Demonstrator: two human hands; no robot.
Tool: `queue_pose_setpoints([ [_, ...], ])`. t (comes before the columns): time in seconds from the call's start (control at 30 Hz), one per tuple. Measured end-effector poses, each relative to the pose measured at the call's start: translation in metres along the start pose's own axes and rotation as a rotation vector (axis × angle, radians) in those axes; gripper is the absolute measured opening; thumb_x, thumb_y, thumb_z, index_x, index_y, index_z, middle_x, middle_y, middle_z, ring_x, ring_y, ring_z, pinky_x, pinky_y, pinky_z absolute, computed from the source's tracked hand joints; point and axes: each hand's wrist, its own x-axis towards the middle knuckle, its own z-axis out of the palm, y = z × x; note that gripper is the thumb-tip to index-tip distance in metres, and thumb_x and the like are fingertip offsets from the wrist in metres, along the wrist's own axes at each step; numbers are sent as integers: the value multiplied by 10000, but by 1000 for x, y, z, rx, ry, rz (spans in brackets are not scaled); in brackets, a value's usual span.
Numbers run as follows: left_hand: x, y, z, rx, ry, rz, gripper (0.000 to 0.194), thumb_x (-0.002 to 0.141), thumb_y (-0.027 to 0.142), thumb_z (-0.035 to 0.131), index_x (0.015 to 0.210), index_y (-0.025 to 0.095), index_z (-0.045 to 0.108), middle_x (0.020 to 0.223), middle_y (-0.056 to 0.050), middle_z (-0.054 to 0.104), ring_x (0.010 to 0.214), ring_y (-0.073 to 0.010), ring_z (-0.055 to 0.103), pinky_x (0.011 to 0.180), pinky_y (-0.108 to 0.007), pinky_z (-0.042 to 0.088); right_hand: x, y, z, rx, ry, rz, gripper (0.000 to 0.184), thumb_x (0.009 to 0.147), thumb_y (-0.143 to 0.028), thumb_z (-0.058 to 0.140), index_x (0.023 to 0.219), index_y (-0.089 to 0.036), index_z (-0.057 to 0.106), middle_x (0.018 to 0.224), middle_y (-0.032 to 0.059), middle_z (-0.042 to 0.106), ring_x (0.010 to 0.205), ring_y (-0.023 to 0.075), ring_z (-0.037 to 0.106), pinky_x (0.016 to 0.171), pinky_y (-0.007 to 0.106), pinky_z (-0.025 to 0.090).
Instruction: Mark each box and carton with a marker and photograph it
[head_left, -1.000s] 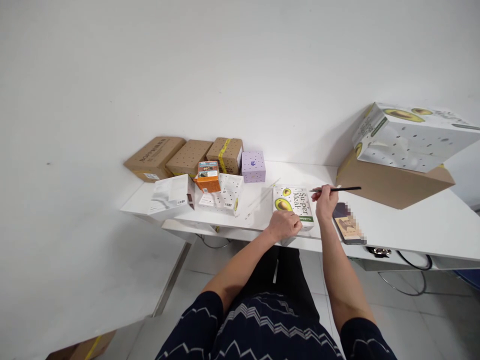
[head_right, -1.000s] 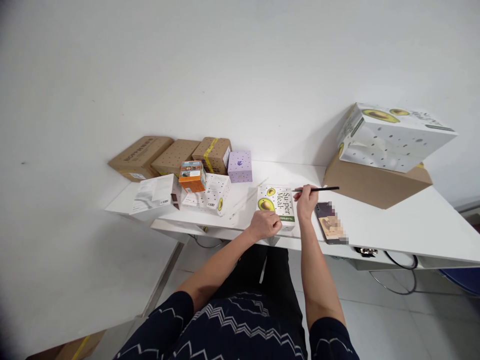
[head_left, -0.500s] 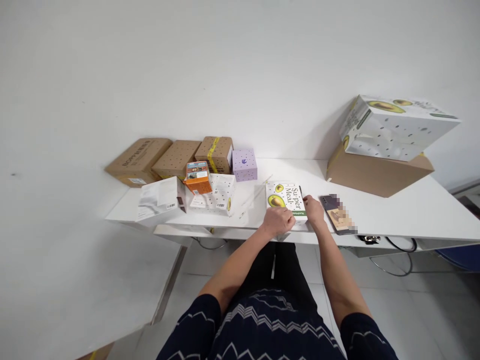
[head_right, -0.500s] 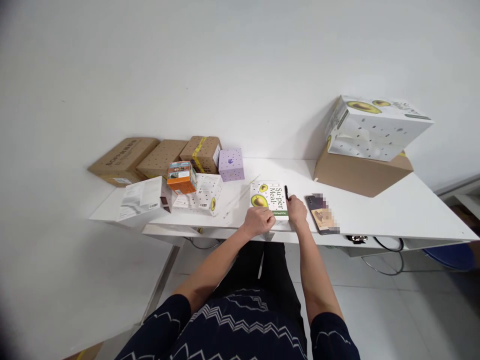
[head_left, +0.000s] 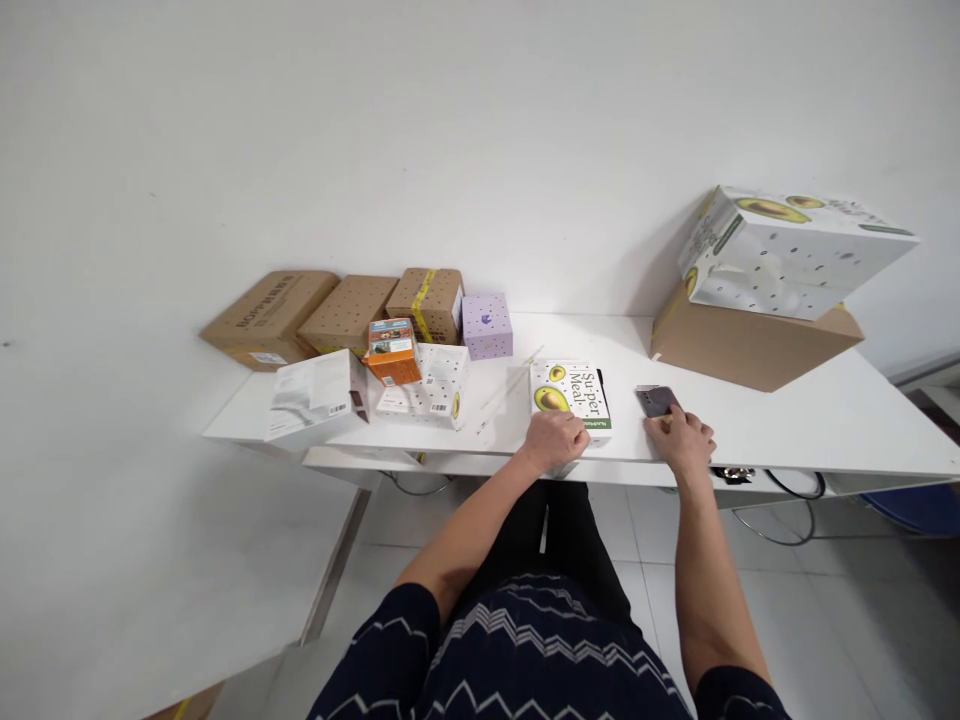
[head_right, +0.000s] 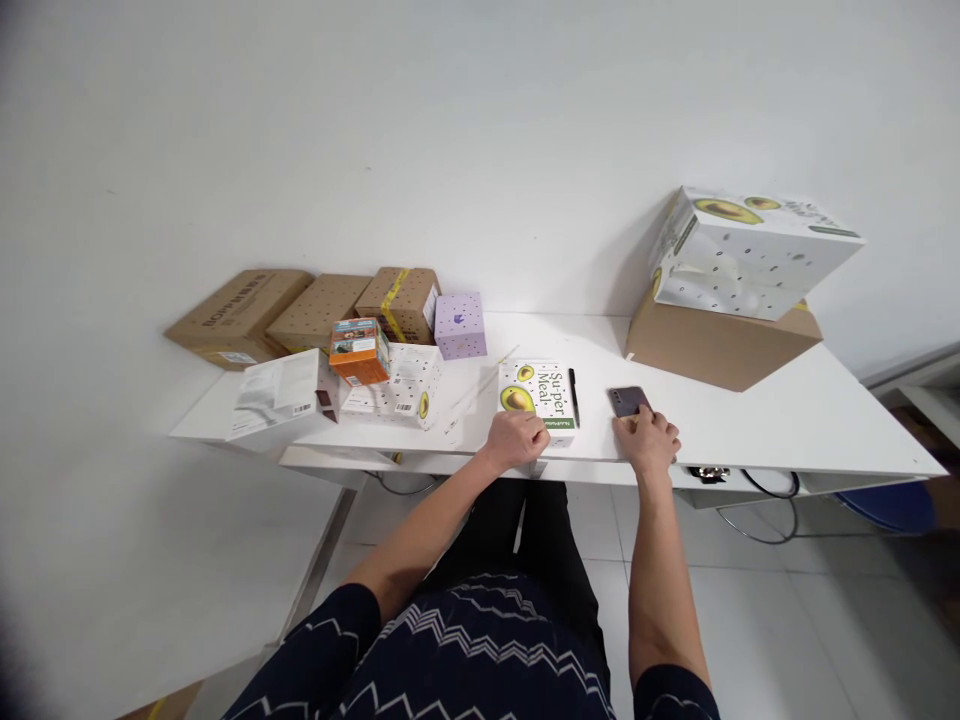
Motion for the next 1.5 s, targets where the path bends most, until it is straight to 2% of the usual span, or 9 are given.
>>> queue_pose_setpoints([
  [0.27, 0, 1, 0, 4, -17, -16, 226, 727, 181, 501, 508, 169, 556, 463, -8, 505, 434, -106, 425, 435, -255, 207, -2, -5, -9, 63, 56, 9, 626, 765, -503, 519, 1309, -194, 527, 1228, 185, 577, 1146, 380, 471, 923, 529, 383],
  [0.33, 0, 1, 0, -2, -31, -33, 226, 729, 190, 508, 511, 169, 567, 467, -7, 517, 435, -107, 432, 432, -257, 205, -1, -4, -11, 228, 71, 59, 646, 724, -505, 565, 1287, -189, 541, 1162, 172, 616, 1103, 358, 516, 915, 500, 410],
  [0.43, 1, 2, 0, -9, -38, -58, 212, 724, 195, 519, 521, 170, 579, 481, -6, 536, 444, -109, 444, 435, -259, 204, -4, -9, -21, 751, 66, 170, 661, 661, -530, 614, 1220, -182, 563, 1016, 123, 663, 903, 274, 616, 781, 403, 500],
  [0.53, 1, 2, 1, -27, -17, -69, 209, 722, 191, 507, 522, 172, 564, 485, -6, 534, 449, -108, 435, 438, -255, 207, -13, -27, -40, 1329, -99, 151, 614, 705, -631, 489, 1126, -193, 581, 921, 92, 672, 727, 221, 639, 596, 347, 522],
  [0.67, -2, -1, 1, -203, 79, -126, 254, 714, 187, 483, 463, 189, 444, 450, 12, 455, 437, -94, 367, 446, -247, 233, -28, -66, -66, 1702, -485, -139, 641, 792, -660, 300, 1122, -202, 602, 1135, 137, 643, 931, 254, 643, 706, 403, 540],
  [0.77, -7, -4, -3, -389, 185, -198, 368, 785, 219, 424, 444, 202, 286, 427, 27, 349, 431, -86, 308, 463, -247, 271, -37, -98, -67, 1784, -681, -184, 642, 806, -640, 297, 1135, -190, 615, 1173, 145, 634, 1011, 275, 619, 771, 450, 530],
  [0.9, -9, -4, -10, -451, 301, -276, 422, 901, 240, 315, 493, 209, 209, 461, 33, 295, 444, -79, 314, 471, -239, 296, -44, -134, -47, 1806, -915, -101, 652, 802, -632, 324, 1133, -154, 621, 1028, 155, 682, 974, 303, 631, 754, 477, 534],
  [1.1, -5, -3, -8, -546, 443, -339, 447, 944, 265, 362, 528, 201, 210, 462, 61, 255, 410, -50, 275, 437, -218, 260, -46, -148, -24, 1991, -1251, 14, 508, 822, -526, 404, 1103, -162, 618, 952, 111, 710, 898, 268, 658, 761, 438, 560],
  [1.5, -7, 1, -5, -607, 509, -338, 423, 897, 200, 473, 538, 189, 251, 478, 64, 280, 418, -48, 284, 450, -233, 237, -44, -143, -21, 2047, -1280, 30, 470, 808, -496, 468, 1099, -159, 619, 934, 98, 720, 913, 271, 668, 780, 436, 572],
])
